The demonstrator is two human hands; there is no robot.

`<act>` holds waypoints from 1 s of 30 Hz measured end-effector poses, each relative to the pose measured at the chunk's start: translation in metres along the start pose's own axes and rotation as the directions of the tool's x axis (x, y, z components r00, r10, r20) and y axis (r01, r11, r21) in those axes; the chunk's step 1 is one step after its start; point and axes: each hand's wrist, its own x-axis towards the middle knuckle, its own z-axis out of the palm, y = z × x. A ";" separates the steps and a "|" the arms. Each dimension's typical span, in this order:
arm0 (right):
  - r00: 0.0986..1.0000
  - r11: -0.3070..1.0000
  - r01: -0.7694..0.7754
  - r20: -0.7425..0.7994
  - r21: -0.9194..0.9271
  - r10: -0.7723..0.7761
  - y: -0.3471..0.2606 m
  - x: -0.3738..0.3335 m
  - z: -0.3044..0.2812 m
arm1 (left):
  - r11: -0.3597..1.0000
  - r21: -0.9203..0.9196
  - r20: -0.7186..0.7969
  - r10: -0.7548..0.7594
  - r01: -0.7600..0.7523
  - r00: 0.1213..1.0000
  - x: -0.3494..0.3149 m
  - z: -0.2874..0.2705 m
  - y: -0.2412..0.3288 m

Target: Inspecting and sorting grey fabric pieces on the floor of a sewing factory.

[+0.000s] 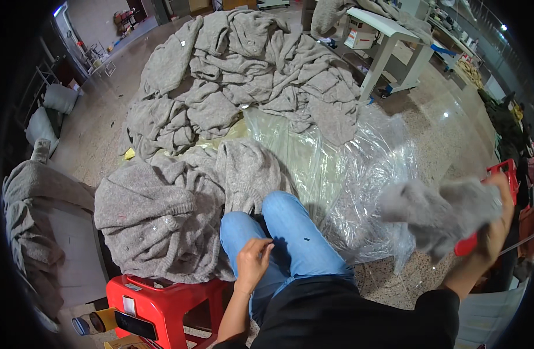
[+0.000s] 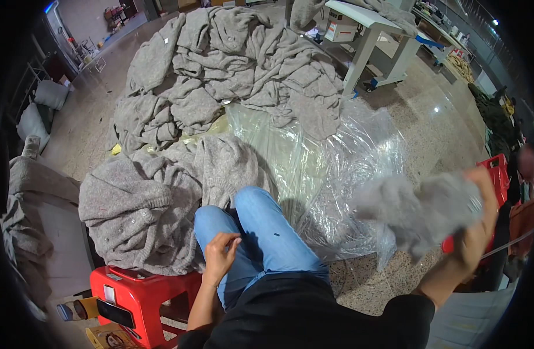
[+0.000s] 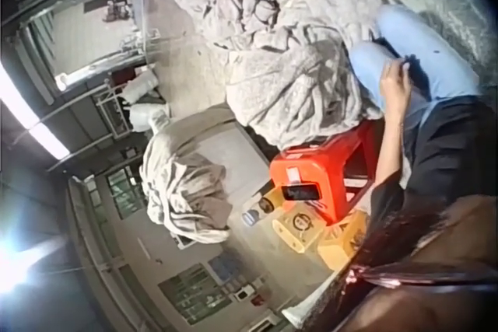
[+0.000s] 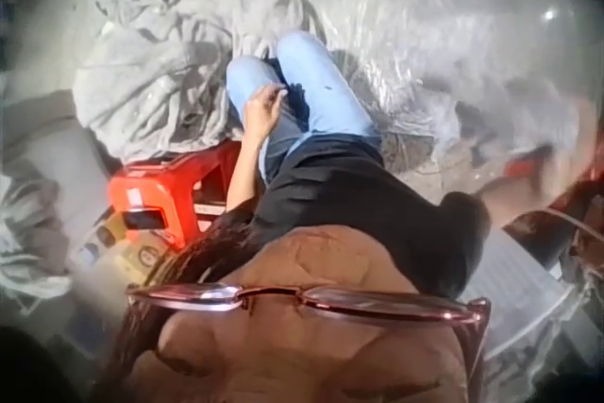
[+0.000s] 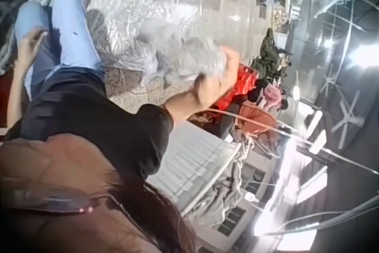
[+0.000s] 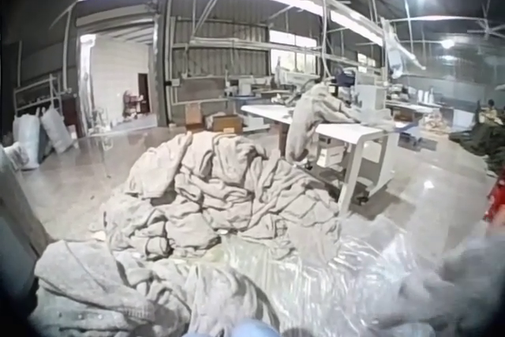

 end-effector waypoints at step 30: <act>0.417 0.940 -0.341 0.893 -0.020 0.170 0.230 0.009 0.395 | 0.919 0.057 -0.375 -0.342 0.389 0.862 -0.051 -0.034 -0.050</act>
